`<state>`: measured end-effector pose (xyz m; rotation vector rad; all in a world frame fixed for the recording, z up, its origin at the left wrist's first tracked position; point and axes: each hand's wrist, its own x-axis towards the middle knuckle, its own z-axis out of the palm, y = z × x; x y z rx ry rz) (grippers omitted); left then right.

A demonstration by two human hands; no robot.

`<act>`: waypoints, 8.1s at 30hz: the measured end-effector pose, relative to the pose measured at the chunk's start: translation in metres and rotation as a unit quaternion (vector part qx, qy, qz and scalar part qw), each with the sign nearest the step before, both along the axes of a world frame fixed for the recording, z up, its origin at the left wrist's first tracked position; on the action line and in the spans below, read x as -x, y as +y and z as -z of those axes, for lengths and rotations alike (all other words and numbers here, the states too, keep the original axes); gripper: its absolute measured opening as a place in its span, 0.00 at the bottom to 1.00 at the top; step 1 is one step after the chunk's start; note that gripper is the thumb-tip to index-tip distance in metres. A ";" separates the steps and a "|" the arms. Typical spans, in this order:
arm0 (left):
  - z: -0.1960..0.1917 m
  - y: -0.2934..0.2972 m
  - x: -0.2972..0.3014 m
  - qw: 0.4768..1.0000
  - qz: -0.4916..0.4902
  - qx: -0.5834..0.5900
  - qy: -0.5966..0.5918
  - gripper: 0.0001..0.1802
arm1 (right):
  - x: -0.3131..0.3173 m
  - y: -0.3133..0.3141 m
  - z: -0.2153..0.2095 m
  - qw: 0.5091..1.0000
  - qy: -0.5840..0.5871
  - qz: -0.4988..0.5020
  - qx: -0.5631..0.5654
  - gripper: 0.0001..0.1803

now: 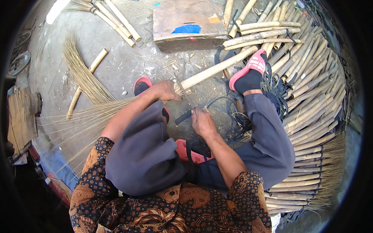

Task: The person sits on the floor and assembles a broom by bundling straw, inserting a bamboo handle, and securing it with a hammer and wire. They then place the finished broom aside and begin a second broom.

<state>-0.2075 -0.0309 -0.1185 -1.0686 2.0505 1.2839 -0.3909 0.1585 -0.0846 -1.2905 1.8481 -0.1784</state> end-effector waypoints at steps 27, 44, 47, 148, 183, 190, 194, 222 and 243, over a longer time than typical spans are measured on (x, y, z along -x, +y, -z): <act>-0.012 0.005 -0.009 0.997 -0.028 0.049 0.053 0.34 | -0.013 -0.023 -0.017 0.998 -0.016 0.052 0.043 0.17; -0.021 0.022 -0.010 0.993 -0.034 0.104 -0.032 0.37 | -0.014 -0.108 0.006 0.990 0.033 0.103 0.095 0.13; -0.020 0.024 -0.007 0.992 -0.033 0.117 -0.027 0.34 | -0.018 -0.101 0.003 0.990 -0.076 0.104 0.065 0.15; -0.017 0.000 -0.003 0.992 -0.053 0.113 -0.030 0.33 | -0.007 -0.014 -0.003 0.999 0.027 0.014 0.029 0.15; -0.029 0.024 -0.008 0.987 -0.092 0.116 -0.055 0.30 | -0.040 -0.114 -0.002 0.993 0.038 0.051 0.099 0.14; -0.031 0.021 -0.012 0.981 -0.092 0.156 -0.073 0.29 | -0.016 -0.104 -0.002 0.984 -0.029 0.114 0.133 0.18; -0.027 0.021 -0.012 0.978 -0.132 0.147 -0.066 0.27 | -0.009 -0.078 -0.024 0.917 -0.326 0.226 0.042 0.13; -0.016 0.025 -0.014 0.972 -0.112 0.197 -0.066 0.20 | -0.008 -0.040 -0.006 0.993 -0.062 0.088 -0.048 0.17; -0.009 0.035 -0.014 0.959 -0.119 0.256 -0.027 0.17 | -0.011 -0.074 -0.030 0.874 -0.420 0.239 -0.056 0.12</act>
